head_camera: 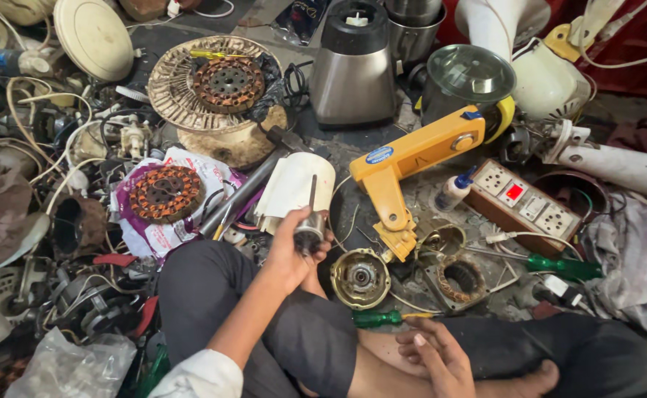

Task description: The person sits on the floor and uses a screwdriver to unscrew and open a small electric motor housing. They separate the motor parts, apply liquid from a plastic bottle onto the components, and continue handling and repositioning the motor parts.

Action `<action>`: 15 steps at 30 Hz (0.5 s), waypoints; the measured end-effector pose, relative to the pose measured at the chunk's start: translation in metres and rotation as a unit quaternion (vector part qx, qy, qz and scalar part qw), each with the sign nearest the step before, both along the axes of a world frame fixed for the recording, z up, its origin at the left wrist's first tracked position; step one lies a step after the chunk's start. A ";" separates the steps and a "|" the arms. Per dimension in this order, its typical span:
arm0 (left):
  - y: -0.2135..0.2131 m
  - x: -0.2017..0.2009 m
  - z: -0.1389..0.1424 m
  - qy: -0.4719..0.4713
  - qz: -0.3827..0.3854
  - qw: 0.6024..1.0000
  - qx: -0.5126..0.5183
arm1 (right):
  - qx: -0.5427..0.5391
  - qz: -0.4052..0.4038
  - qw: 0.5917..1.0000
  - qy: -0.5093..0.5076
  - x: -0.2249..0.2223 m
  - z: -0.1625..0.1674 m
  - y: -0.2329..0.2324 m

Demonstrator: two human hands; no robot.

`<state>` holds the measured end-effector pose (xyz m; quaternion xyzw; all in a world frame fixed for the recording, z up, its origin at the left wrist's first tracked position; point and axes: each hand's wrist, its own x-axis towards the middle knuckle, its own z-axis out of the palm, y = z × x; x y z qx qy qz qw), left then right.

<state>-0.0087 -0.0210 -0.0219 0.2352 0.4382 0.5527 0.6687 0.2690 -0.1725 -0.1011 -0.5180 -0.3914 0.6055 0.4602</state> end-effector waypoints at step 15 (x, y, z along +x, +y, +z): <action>-0.027 0.020 0.024 0.513 0.036 0.800 0.308 | -0.021 0.006 1.000 0.015 0.001 0.003 0.004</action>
